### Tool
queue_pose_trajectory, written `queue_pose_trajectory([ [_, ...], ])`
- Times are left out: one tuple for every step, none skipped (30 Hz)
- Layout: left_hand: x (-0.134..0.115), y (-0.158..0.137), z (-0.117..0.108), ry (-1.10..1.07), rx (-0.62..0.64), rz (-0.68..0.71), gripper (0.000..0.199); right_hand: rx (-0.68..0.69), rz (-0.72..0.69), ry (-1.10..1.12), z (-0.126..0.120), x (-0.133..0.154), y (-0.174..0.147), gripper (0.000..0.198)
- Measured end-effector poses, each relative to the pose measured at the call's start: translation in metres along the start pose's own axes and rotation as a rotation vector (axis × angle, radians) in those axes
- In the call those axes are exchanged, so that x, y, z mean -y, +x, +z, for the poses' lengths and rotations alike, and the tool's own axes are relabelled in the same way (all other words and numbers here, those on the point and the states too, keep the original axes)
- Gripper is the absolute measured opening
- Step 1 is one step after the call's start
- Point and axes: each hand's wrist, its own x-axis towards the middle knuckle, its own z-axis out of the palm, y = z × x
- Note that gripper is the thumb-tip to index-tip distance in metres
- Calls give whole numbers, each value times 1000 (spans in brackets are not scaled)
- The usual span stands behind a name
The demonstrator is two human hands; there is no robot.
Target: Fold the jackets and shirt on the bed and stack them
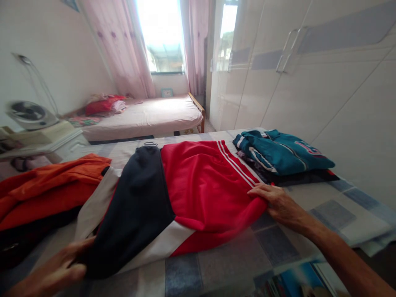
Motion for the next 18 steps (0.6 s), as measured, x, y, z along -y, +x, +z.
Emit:
queue_pose_trajectory([
  [-7,0,3,-34,68,-12,48,1,10,3,-4,1,4,33],
  [-15,3,5,-73,93,-41,44,2,28,9,-8,2,10,31],
  [-23,8,6,-132,76,-82,43,6,55,17,-13,2,16,30],
  [-29,15,7,-187,10,-124,43,13,88,25,-17,2,24,30],
  [-33,23,7,-226,-82,-153,46,19,123,24,-21,1,31,32],
  [-35,33,6,-229,-169,-160,47,23,156,10,-22,-1,40,33],
  [-34,43,6,-193,-230,-139,48,29,185,-21,-22,-3,47,34],
  [-31,52,6,-127,-255,-95,47,38,206,-74,-21,-6,54,34],
  [-27,59,6,-46,-250,-43,46,56,216,-140,-18,-9,61,34],
  [-23,65,5,35,-235,-1,45,85,217,-209,-16,-11,66,33],
  [-19,69,4,101,-234,20,46,109,210,-275,-14,-12,72,33],
  [-16,72,2,147,-259,26,48,112,195,-328,-14,-11,77,34],
  [-15,73,-2,174,-302,32,50,83,180,-359,-16,-7,84,36],
  [-15,75,-7,195,-360,52,51,30,161,-359,-19,-2,92,39],
  [-15,77,-12,217,-423,94,50,-40,139,-328,-22,6,102,42],
  [-17,80,-17,243,-473,152,48,-110,115,-268,-25,17,116,43],
  [-18,85,-21,276,-499,213,46,-161,89,-183,-27,29,131,43],
  [-19,91,-25,308,-502,264,46,-190,58,-78,-25,42,150,41],
])
